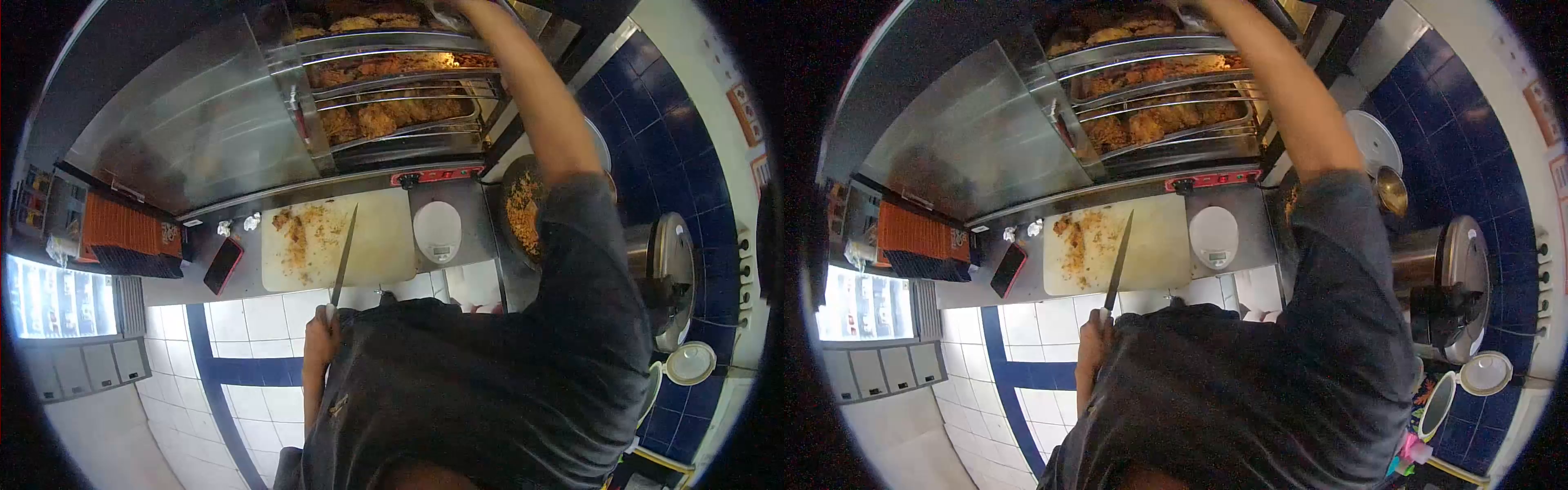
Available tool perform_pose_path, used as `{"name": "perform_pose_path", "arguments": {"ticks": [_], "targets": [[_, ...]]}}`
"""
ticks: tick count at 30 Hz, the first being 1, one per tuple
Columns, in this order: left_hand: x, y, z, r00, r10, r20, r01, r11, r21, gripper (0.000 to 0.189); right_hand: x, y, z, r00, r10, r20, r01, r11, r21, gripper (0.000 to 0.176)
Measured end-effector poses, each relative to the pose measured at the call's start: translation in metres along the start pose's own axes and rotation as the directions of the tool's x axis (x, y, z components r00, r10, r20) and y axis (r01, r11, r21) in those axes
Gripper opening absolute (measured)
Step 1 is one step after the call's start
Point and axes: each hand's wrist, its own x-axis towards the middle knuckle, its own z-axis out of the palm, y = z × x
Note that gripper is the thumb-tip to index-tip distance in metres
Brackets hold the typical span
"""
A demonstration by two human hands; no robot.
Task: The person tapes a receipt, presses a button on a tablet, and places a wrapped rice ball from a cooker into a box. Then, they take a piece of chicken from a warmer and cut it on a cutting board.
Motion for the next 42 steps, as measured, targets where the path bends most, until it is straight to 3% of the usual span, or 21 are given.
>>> {"name": "perform_pose_path", "arguments": {"ticks": [4, 9, 16, 25, 32, 38, 40, 41, 42], "targets": [[0.0, 0.002, -0.001, 0.999, -0.045, -0.022, 0.045, 0.999, 0.002, 0.018, 0.036, 0.017, 0.02, 0.978, 0.047, 0.202, -0.031, 0.996, -0.083, 0.021], [-0.004, -0.01, 0.005, 0.997, -0.049, -0.058, 0.048, 0.999, -0.021, 0.021, 0.053, 0.024, 0.031, 0.956, 0.089, 0.28, -0.052, 0.989, -0.138, 0.021], [0.002, -0.01, -0.008, 0.993, -0.119, -0.021, 0.119, 0.993, 0.0, 0.019, 0.055, 0.03, 0.032, 0.962, 0.113, 0.249, -0.074, 0.984, -0.163, 0.022], [0.011, -0.018, -0.016, 1.0, 0.019, 0.025, -0.018, 1.0, -0.025, 0.018, 0.035, 0.021, 0.015, 0.986, 0.141, 0.088, -0.129, 0.983, -0.127, 0.024], [0.02, -0.03, -0.039, 0.993, 0.04, 0.11, -0.039, 0.999, -0.018, 0.021, -0.023, -0.04, -0.028, 0.946, 0.152, -0.285, -0.117, 0.984, 0.137, 0.026], [0.028, -0.039, -0.078, 0.972, 0.043, 0.233, -0.041, 0.999, -0.014, 0.021, -0.088, -0.079, -0.019, 0.756, 0.325, -0.569, -0.15, 0.931, 0.332, 0.027], [0.032, -0.052, -0.088, 0.963, 0.05, 0.264, -0.05, 0.999, -0.006, 0.019, -0.11, -0.069, 0.005, 0.642, 0.492, -0.588, -0.283, 0.865, 0.415, 0.029], [0.033, -0.057, -0.092, 0.96, 0.057, 0.275, -0.058, 0.998, -0.002, 0.019, -0.114, -0.078, 0.0, 0.636, 0.496, -0.591, -0.295, 0.864, 0.408, 0.029], [0.034, -0.061, -0.097, 0.954, 0.073, 0.29, -0.073, 0.997, -0.012, 0.02, -0.12, -0.092, -0.01, 0.64, 0.695, -0.327, -0.345, 0.641, 0.686, 0.033]]}}
